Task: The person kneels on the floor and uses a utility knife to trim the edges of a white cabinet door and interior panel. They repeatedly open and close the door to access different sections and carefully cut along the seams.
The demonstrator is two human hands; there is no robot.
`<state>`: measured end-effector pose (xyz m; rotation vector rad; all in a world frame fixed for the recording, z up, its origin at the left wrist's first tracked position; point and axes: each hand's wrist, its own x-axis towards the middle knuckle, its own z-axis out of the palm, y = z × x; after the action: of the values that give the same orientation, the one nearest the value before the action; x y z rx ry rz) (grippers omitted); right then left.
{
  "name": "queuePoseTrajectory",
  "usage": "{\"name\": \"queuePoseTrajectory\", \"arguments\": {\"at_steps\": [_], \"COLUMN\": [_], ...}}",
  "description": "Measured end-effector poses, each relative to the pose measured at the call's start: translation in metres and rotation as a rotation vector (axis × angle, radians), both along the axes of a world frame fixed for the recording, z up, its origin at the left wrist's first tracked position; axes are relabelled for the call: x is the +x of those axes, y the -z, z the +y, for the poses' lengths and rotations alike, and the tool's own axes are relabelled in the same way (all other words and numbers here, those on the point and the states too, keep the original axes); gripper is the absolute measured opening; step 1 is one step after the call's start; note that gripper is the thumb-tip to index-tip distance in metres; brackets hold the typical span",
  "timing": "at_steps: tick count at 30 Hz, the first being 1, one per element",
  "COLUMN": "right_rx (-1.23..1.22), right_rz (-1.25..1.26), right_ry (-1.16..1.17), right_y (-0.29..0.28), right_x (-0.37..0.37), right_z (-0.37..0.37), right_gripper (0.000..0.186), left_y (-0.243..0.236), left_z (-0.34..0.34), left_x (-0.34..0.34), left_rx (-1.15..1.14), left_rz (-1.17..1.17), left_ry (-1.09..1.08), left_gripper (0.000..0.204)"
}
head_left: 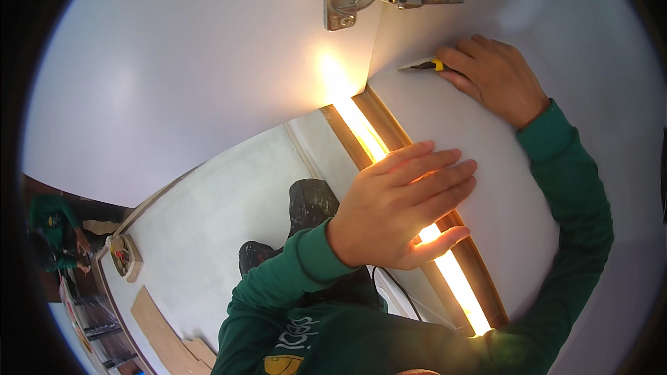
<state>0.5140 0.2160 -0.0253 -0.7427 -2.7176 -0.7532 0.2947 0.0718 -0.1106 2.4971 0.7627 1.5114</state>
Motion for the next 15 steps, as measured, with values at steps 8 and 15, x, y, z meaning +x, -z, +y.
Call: {"name": "queuePoseTrajectory", "arguments": {"at_steps": [8,15], "right_rx": [0.007,0.023], "right_rz": [0.007,0.004], "right_ry": [0.034,0.052], "right_y": [0.002,0.001], "right_x": [0.013,0.025], "right_z": [0.008,0.014], "right_gripper": [0.022,0.024], "left_y": [-0.002,-0.003], "left_z": [0.001,0.001], "left_x": [-0.002,0.0], "left_rx": [0.01,0.025], "left_rz": [0.046,0.048], "left_ry": [0.016,-0.013], "left_gripper": [0.044,0.044]}}
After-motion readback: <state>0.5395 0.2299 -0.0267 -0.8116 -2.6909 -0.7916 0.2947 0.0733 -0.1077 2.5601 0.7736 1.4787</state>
